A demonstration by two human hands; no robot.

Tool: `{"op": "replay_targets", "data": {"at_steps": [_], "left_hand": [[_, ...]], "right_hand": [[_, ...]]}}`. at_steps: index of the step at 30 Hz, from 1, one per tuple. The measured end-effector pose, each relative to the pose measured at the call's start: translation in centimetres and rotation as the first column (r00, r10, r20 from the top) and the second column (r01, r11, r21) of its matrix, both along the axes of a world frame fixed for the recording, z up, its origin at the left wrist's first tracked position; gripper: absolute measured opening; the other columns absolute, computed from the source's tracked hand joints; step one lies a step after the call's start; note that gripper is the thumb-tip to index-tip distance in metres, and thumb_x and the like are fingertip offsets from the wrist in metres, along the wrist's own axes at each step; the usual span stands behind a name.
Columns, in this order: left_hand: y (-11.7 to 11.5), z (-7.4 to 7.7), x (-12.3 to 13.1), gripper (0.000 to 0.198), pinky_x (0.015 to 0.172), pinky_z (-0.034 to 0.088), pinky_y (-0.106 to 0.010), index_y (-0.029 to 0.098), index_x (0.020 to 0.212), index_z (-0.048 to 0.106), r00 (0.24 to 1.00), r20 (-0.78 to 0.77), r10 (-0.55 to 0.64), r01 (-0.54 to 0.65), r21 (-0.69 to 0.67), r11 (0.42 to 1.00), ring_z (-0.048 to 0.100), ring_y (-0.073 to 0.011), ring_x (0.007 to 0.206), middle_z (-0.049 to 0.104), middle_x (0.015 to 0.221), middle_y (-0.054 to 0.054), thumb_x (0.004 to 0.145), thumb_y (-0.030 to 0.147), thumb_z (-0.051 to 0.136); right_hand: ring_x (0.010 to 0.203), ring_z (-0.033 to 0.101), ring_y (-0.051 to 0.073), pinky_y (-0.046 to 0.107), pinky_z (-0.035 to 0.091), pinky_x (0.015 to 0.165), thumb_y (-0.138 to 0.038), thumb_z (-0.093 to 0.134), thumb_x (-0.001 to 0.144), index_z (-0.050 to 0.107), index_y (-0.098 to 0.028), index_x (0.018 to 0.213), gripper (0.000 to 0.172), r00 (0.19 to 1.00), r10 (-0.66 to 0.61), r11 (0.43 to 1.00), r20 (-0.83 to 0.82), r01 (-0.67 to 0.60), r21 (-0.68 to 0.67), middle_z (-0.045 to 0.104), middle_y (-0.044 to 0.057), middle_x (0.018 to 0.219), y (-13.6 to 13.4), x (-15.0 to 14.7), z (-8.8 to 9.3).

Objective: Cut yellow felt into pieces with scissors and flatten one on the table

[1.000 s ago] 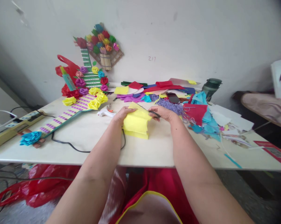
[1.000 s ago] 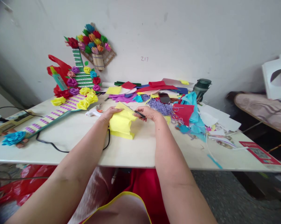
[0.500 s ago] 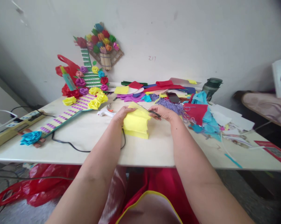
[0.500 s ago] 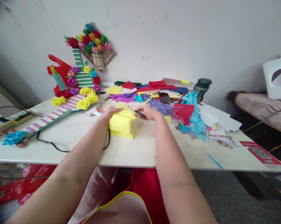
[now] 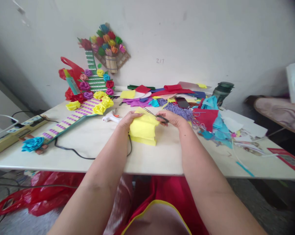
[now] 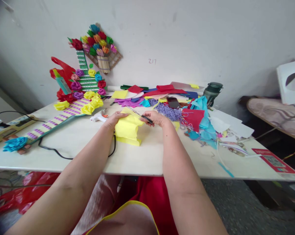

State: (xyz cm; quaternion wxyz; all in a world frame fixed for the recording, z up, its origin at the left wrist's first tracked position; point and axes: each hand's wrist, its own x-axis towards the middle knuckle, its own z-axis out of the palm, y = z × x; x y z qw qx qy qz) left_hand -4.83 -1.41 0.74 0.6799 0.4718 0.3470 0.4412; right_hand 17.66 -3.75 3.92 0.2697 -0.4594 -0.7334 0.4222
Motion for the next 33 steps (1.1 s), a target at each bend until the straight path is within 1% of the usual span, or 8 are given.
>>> {"op": "replay_targets", "data": {"at_steps": [7, 11, 14, 17, 20, 26, 30, 33], "left_hand": [[0.1, -0.1, -0.1, 0.021, 0.066, 0.054, -0.035, 0.009, 0.076, 0.069, 1.0, 0.014, -0.009, 0.009, -0.006, 1.0, 0.068, -0.0266, 0.069, 0.071, 0.074, -0.012, 0.06, 0.023, 0.073], [0.0, 0.0, 0.1, 0.021, 0.069, 0.054, -0.035, 0.01, 0.076, 0.069, 0.998, 0.062, -0.011, 0.01, 0.02, 1.0, 0.068, -0.0254, 0.07, 0.071, 0.075, -0.011, 0.06, 0.023, 0.074], [0.0, 0.0, 0.3, 0.021, 0.067, 0.055, -0.033, 0.011, 0.072, 0.068, 0.996, 0.083, 0.013, -0.017, 0.043, 0.999, 0.068, -0.0229, 0.066, 0.071, 0.072, -0.009, 0.058, 0.024, 0.076], [0.0, -0.1, 0.4, 0.023, 0.065, 0.055, -0.033, 0.011, 0.071, 0.068, 0.997, 0.065, 0.039, -0.043, 0.063, 0.997, 0.068, -0.0225, 0.064, 0.071, 0.07, -0.007, 0.056, 0.026, 0.078], [0.1, -0.2, 0.4, 0.029, 0.066, 0.056, -0.034, 0.011, 0.075, 0.068, 0.998, 0.043, 0.043, -0.046, 0.085, 0.995, 0.068, -0.0239, 0.066, 0.071, 0.073, -0.008, 0.055, 0.03, 0.079], [0.1, -0.3, 0.7, 0.034, 0.066, 0.055, -0.036, 0.012, 0.078, 0.069, 0.997, 0.057, 0.052, -0.059, 0.128, 0.99, 0.068, -0.0256, 0.068, 0.071, 0.076, -0.009, 0.054, 0.033, 0.08], [0.1, -0.2, 0.9, 0.034, 0.069, 0.055, -0.036, 0.012, 0.078, 0.069, 0.993, 0.073, 0.095, -0.105, 0.139, 0.985, 0.068, -0.0257, 0.071, 0.071, 0.073, -0.007, 0.054, 0.033, 0.081], [0.0, -0.1, 1.0, 0.034, 0.07, 0.054, -0.036, 0.013, 0.079, 0.069, 0.987, 0.095, 0.126, -0.139, 0.142, 0.98, 0.068, -0.0261, 0.074, 0.071, 0.072, -0.007, 0.054, 0.033, 0.08]], "right_hand": [[0.037, 0.038, 0.005, 0.018, 0.031, 0.037, -0.031, 0.059, 0.073, 0.052, -0.017, 0.065, 0.018, 1.0, 0.021, 1.0, -0.011, -0.02, 0.017, 0.047, -0.004, 0.045, -0.3, 0.3, 0.2], [0.041, 0.043, 0.006, 0.018, 0.028, 0.036, -0.038, 0.061, 0.073, 0.061, -0.016, 0.081, 0.023, 0.984, -0.175, 0.982, -0.042, 0.177, 0.06, 0.053, -0.002, 0.054, 0.8, 0.8, -0.5], [0.051, 0.053, 0.012, 0.021, 0.032, 0.04, -0.036, 0.063, 0.069, 0.063, -0.018, 0.087, 0.025, 0.886, -0.452, 0.886, 0.099, 0.433, 0.169, 0.059, 0.001, 0.063, 2.1, 1.5, -1.5], [0.076, 0.061, 0.022, 0.025, 0.042, 0.054, -0.032, 0.069, 0.061, 0.064, -0.017, 0.078, 0.023, 0.749, -0.621, 0.774, 0.23, 0.541, 0.329, 0.064, 0.008, 0.074, 2.8, 2.0, -2.1], [0.09, 0.06, 0.028, 0.031, 0.045, 0.068, -0.032, 0.069, 0.06, 0.065, -0.016, 0.072, 0.02, 0.66, -0.652, 0.757, 0.373, 0.537, 0.372, 0.065, 0.015, 0.084, 2.7, 1.8, -2.1], [0.1, 0.059, 0.031, 0.037, 0.046, 0.08, -0.026, 0.062, 0.069, 0.068, -0.013, 0.091, 0.027, 0.51, -0.66, 0.749, 0.552, 0.505, 0.429, 0.065, 0.017, 0.103, 1.9, 0.8, -1.8], [0.106, 0.056, 0.031, 0.039, 0.044, 0.083, -0.022, 0.059, 0.07, 0.069, -0.015, 0.088, 0.021, 0.531, -0.704, 0.71, 0.472, 0.519, 0.475, 0.063, 0.015, 0.109, 2.0, 0.9, -1.9], [0.095, 0.06, 0.026, 0.036, 0.046, 0.077, -0.028, 0.052, 0.077, 0.066, -0.018, 0.085, 0.02, 0.635, -0.758, 0.619, 0.148, 0.628, 0.472, 0.067, 0.011, 0.098, 2.5, 1.0, -1.8]]}}
